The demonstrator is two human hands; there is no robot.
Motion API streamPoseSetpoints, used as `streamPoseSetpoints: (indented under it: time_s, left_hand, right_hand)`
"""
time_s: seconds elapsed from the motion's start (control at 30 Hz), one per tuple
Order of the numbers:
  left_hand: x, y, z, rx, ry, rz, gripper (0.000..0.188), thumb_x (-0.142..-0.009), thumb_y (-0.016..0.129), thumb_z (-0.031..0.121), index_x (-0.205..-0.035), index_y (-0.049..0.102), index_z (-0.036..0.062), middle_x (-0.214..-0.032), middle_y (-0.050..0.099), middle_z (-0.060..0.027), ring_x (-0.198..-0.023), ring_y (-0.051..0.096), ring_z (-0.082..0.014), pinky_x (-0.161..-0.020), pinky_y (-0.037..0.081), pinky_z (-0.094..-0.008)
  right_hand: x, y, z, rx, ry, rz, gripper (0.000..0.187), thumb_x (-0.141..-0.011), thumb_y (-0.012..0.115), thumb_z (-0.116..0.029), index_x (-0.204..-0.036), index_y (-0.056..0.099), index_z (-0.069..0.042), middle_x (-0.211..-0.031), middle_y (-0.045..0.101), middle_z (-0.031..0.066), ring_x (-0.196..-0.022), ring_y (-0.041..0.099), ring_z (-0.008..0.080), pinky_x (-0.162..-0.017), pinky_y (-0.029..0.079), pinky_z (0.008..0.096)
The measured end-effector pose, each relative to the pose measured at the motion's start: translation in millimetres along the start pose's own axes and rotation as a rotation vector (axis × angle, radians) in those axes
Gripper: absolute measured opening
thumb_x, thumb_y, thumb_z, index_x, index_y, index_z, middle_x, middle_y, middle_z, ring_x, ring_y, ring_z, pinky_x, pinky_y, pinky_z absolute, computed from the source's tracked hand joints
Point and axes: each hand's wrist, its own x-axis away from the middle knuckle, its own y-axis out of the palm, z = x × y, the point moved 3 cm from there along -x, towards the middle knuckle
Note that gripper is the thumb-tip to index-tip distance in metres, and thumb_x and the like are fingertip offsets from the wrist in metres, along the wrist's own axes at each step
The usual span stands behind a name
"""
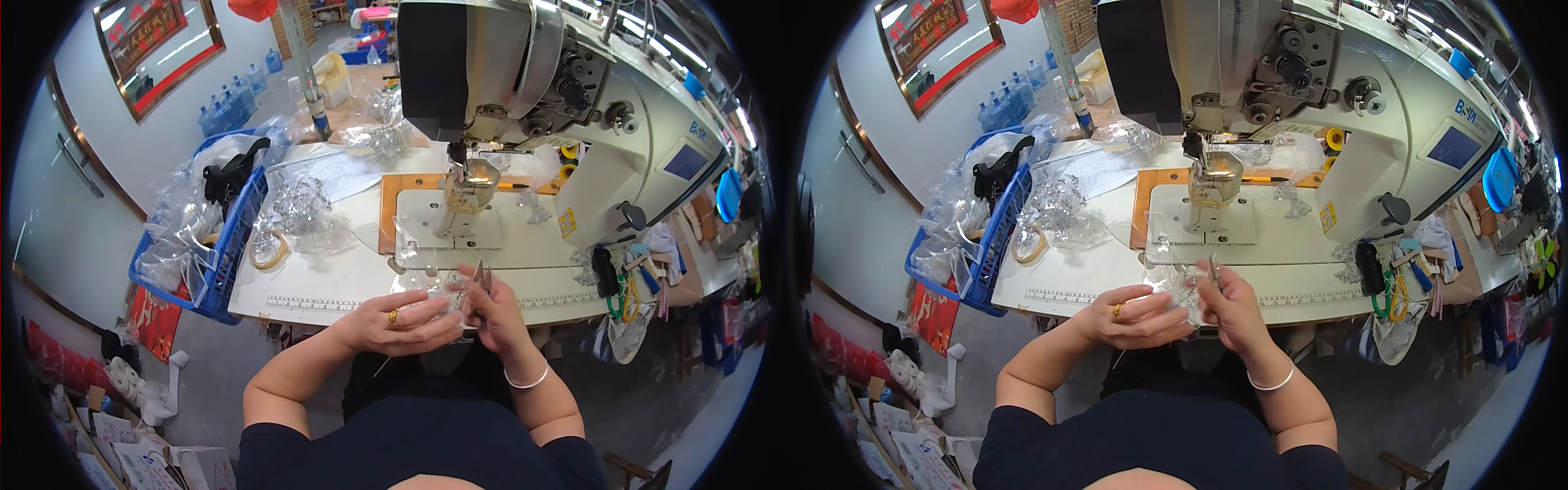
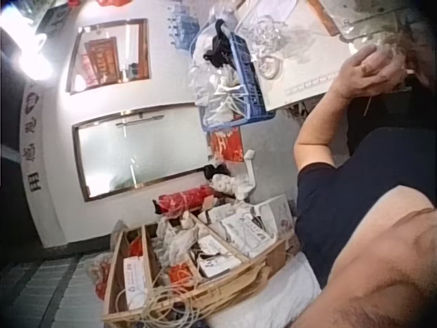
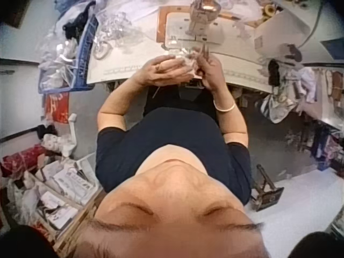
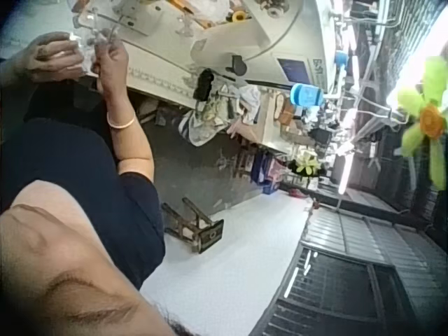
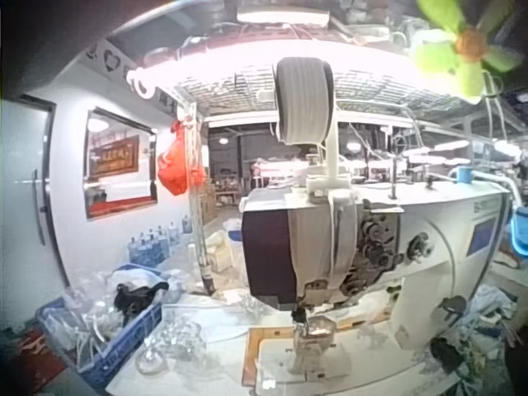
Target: The person assembles small transparent plastic pieces by hand, then uses a sewing machine to stitch them together. They trim excess thread with scissors and repeat the process with additional pieces.
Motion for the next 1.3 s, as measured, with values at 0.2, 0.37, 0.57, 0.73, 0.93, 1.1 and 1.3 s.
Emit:
streamPoseSetpoints:
  time_s: [0.2, 0.37, 0.57, 0.73, 0.93, 1.1, 1.3]
  left_hand:
    - [34, 29, -11, 0.498, -1.262, 0.549, 0.030, -0.082, 0.068, 0.018, -0.108, 0.059, 0.0070, -0.102, 0.054, -0.0060, -0.098, 0.053, -0.0180, -0.089, 0.046, -0.0329]
    - [56, 62, -8, 1.558, -1.614, 0.021, 0.034, -0.084, 0.067, 0.009, -0.113, 0.056, -0.0041, -0.097, 0.063, -0.0086, -0.090, 0.059, -0.0121, -0.082, 0.047, -0.0263]
    - [50, 67, -13, 1.429, -1.617, 0.298, 0.034, -0.083, 0.069, 0.008, -0.112, 0.059, -0.0043, -0.082, 0.063, -0.0061, -0.075, 0.060, -0.0107, -0.070, 0.049, -0.0240]
    - [51, 61, -11, 1.415, -1.647, 0.337, 0.032, -0.082, 0.069, 0.007, -0.110, 0.058, -0.0041, -0.084, 0.063, -0.0066, -0.076, 0.061, -0.0111, -0.071, 0.050, -0.0244]
    - [45, 50, -16, 1.448, -1.476, 0.258, 0.031, -0.080, 0.069, 0.004, -0.108, 0.058, -0.0015, -0.086, 0.063, -0.0051, -0.077, 0.061, -0.0111, -0.070, 0.050, -0.0238]
    - [83, 5, -107, 1.067, -1.463, 0.313, 0.022, -0.080, 0.068, 0.006, -0.100, 0.061, -0.0004, -0.084, 0.065, -0.0046, -0.076, 0.062, -0.0101, -0.070, 0.050, -0.0246]
    - [81, -106, -222, -0.052, -1.402, -0.407, 0.043, -0.084, 0.058, 0.000, -0.125, 0.051, 0.0103, -0.097, 0.066, -0.0099, -0.093, 0.061, -0.0202, -0.095, 0.037, -0.0447]
  right_hand:
    - [-25, -8, 9, -0.095, -0.046, 0.062, 0.024, -0.088, 0.063, -0.014, -0.109, 0.060, -0.002, -0.071, 0.054, -0.0022, -0.055, 0.043, 0.0051, -0.048, 0.032, 0.0191]
    - [-36, -9, 11, -0.001, -0.025, -0.007, 0.025, -0.090, 0.061, -0.017, -0.110, 0.061, -0.003, -0.070, 0.052, -0.0023, -0.056, 0.045, 0.0065, -0.049, 0.033, 0.0208]
    - [-34, -4, 5, -0.092, -0.067, -0.083, 0.043, -0.097, 0.047, -0.035, -0.118, 0.057, 0.002, -0.086, 0.056, 0.0024, -0.072, 0.050, 0.0101, -0.059, 0.038, 0.0239]
    - [-34, -1, 5, 0.001, -0.063, -0.066, 0.040, -0.096, 0.050, -0.031, -0.118, 0.057, 0.002, -0.084, 0.056, 0.0019, -0.071, 0.050, 0.0100, -0.059, 0.038, 0.0233]
    - [-37, -4, 9, 0.091, -0.083, -0.031, 0.034, -0.095, 0.052, -0.026, -0.114, 0.059, 0.001, -0.083, 0.057, 0.0024, -0.067, 0.049, 0.0091, -0.054, 0.037, 0.0233]
    - [-38, -59, 6, 0.222, -0.117, 0.115, 0.028, -0.095, 0.053, -0.023, -0.106, 0.061, 0.002, -0.091, 0.064, 0.0095, -0.062, 0.049, 0.0078, -0.051, 0.038, 0.0201]
    - [-18, -119, -8, 0.466, -0.191, 0.324, 0.026, -0.094, 0.055, -0.022, -0.104, 0.062, 0.001, -0.086, 0.064, 0.0069, -0.058, 0.046, 0.0049, -0.048, 0.036, 0.0186]
